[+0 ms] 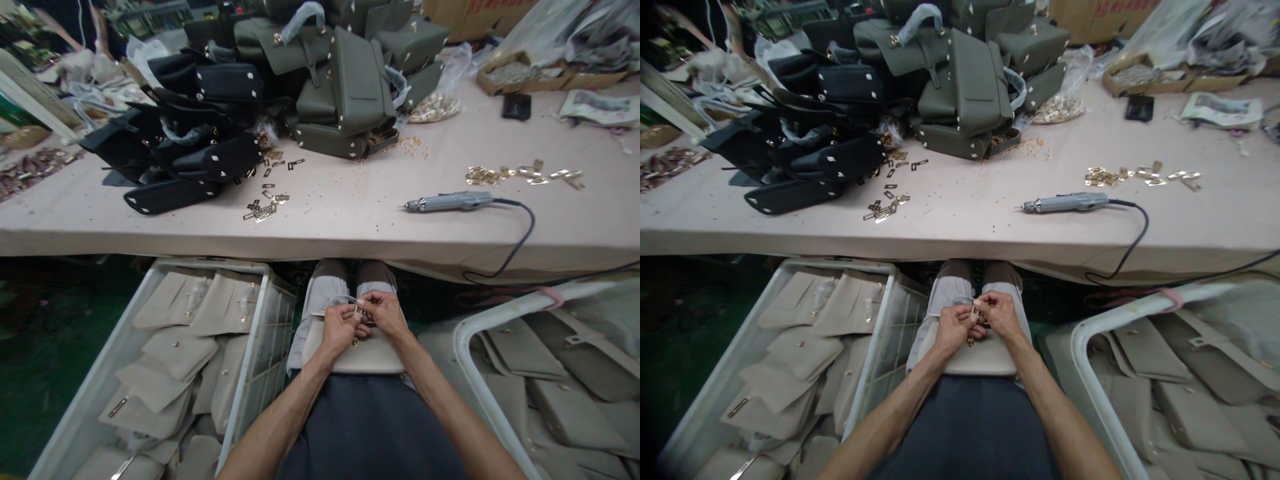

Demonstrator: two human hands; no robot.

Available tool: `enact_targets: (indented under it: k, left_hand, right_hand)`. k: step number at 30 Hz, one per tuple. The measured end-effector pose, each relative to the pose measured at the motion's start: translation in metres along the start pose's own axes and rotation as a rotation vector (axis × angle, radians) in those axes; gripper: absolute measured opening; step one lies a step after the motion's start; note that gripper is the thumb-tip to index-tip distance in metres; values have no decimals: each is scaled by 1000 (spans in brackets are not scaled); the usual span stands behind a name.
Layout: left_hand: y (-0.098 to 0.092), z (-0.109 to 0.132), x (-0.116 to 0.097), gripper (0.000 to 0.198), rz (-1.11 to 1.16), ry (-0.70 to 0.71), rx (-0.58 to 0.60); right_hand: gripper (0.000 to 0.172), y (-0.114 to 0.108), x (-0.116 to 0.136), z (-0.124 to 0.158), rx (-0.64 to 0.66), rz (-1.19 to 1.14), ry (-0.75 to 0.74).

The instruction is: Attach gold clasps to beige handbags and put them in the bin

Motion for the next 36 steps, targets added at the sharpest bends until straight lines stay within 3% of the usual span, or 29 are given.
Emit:
enact_targets:
  k: [5, 10, 15, 24, 29, 33, 36]
  left_hand:
    - [-3, -5, 5, 36, 22, -4, -7]
    - [-2, -8, 7, 41, 70, -24, 71]
    - [-4, -10, 10, 36, 56, -25, -13]
    - [-3, -3, 1, 35, -5, -5, -85]
    - [-6, -3, -4, 41, 6, 2, -125]
    - [-9, -7, 1, 45, 18, 11, -142]
    - [-8, -17, 8, 48, 45, 30, -122]
  right_hand:
    - [36, 3, 1, -1, 61, -13, -16]
    - [37, 1, -4, -6, 11, -11, 24]
    - [38, 3, -6, -7, 29, 37, -17]
    - [46, 2, -6, -7, -97, 118, -47]
    - [48, -13, 44, 3, -290, 217, -211]
    - [44, -29, 109, 6, -376, 282, -401]
    - [41, -51, 165, -8, -487, 348, -583]
Point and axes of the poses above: each hand's wrist, its own z-axis away from the middle knuckle, its own y-axis out of the palm, x = y × z, the point moved 5 cm from there along -z, towards the middle knuckle, and after that the axes turned 13 degrees about -x, right-handed, at the moved point
